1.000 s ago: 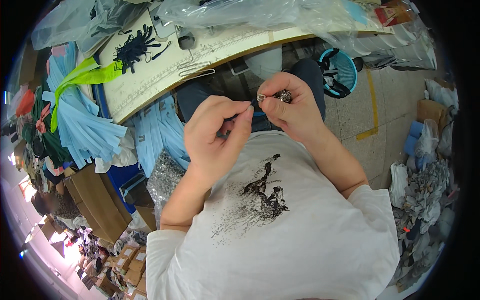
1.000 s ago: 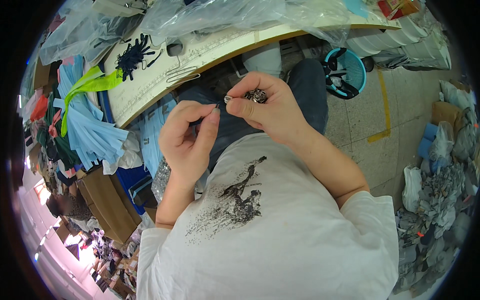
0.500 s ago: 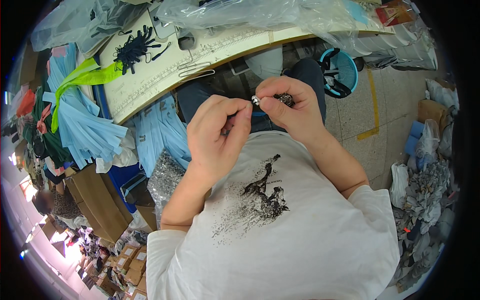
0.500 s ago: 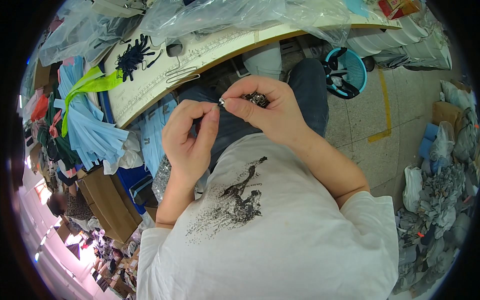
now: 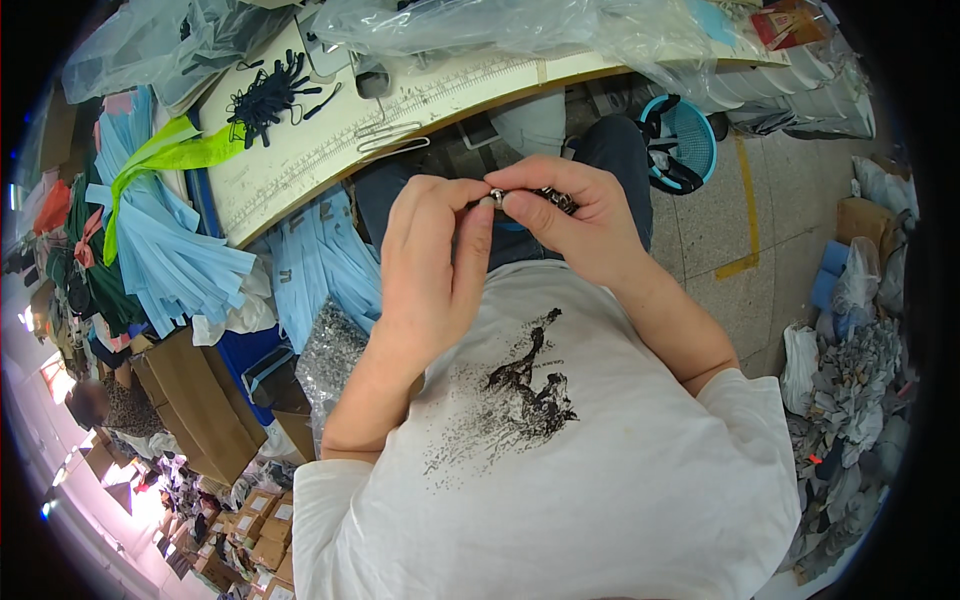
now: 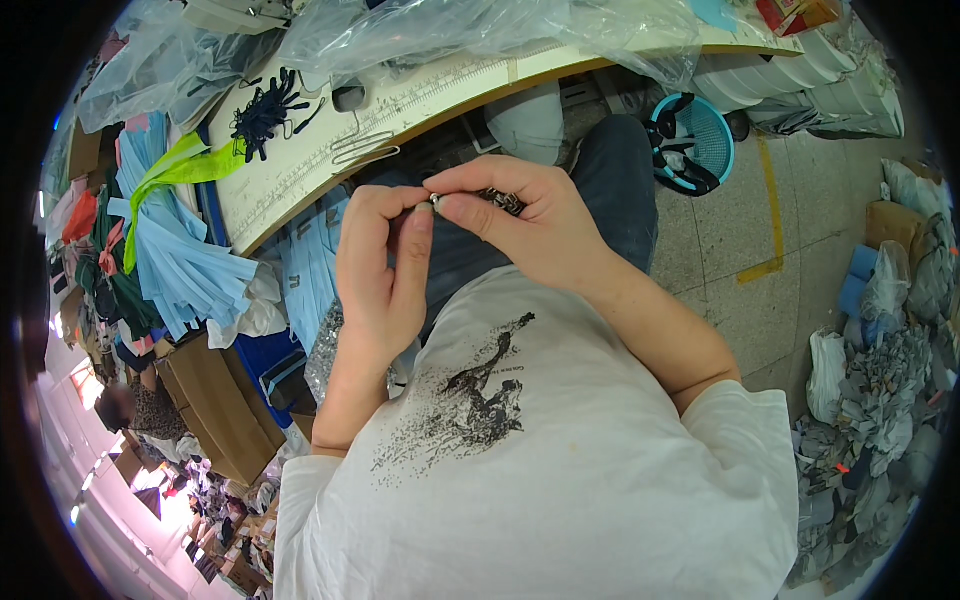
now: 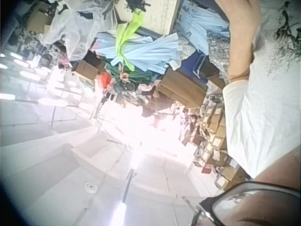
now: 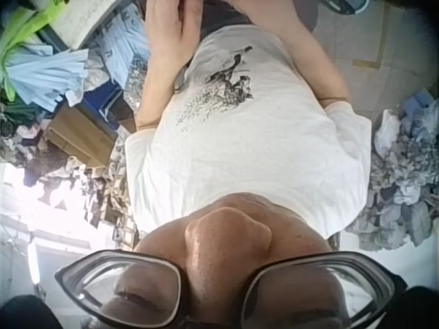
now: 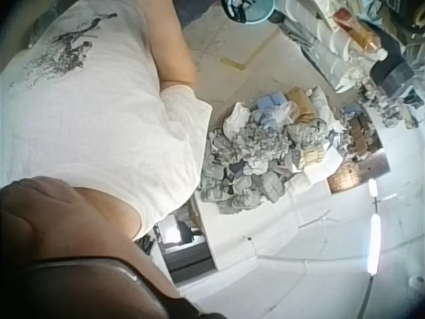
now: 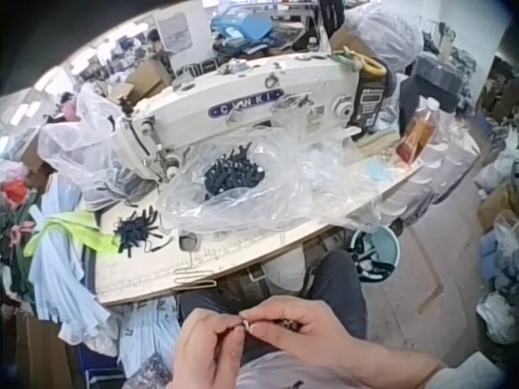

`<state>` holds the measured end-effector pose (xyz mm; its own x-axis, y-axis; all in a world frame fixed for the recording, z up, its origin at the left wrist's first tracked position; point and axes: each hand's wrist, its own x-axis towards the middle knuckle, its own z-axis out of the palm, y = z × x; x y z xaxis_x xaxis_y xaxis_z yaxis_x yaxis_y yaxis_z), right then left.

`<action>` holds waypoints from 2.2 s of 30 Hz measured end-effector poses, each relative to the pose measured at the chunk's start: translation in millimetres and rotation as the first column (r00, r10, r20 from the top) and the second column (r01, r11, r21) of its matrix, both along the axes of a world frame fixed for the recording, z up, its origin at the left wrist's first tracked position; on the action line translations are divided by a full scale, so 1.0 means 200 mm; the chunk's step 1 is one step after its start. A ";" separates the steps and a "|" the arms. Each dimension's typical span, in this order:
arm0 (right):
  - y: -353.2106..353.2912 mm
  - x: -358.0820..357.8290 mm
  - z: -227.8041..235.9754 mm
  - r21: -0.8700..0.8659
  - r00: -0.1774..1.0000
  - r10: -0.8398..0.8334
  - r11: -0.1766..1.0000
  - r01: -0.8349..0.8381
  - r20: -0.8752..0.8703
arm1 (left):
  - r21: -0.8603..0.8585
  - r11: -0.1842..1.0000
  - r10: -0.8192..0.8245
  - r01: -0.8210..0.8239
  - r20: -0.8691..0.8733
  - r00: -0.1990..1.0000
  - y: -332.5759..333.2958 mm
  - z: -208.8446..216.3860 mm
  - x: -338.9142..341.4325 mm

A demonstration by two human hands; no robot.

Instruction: Manually attaching small metal rings to fabric straps at a workstation.

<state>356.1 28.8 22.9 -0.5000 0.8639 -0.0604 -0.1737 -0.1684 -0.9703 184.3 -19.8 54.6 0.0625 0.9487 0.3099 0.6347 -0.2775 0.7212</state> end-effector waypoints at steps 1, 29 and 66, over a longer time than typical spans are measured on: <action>0.00 0.00 -0.01 0.000 1.000 0.000 1.000 0.000 0.000 | -0.065 0.997 0.033 -0.029 0.065 0.997 -0.01 0.00 0.02; 0.01 0.00 -0.02 -0.371 0.971 -0.026 0.926 -0.066 -0.237 | 0.055 0.986 -0.166 0.157 0.384 0.908 0.01 -0.09 -0.05; 0.02 -0.01 -0.02 -0.302 0.991 0.103 0.945 -0.123 -0.081 | -0.398 0.917 0.197 -0.014 0.422 0.885 -0.03 -0.08 -0.07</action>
<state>354.4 32.6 19.1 -0.6046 0.7466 -0.2777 -0.1959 -0.4773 -0.8566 171.3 -25.0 39.4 -0.1023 0.9899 -0.0983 0.2301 0.1197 0.9658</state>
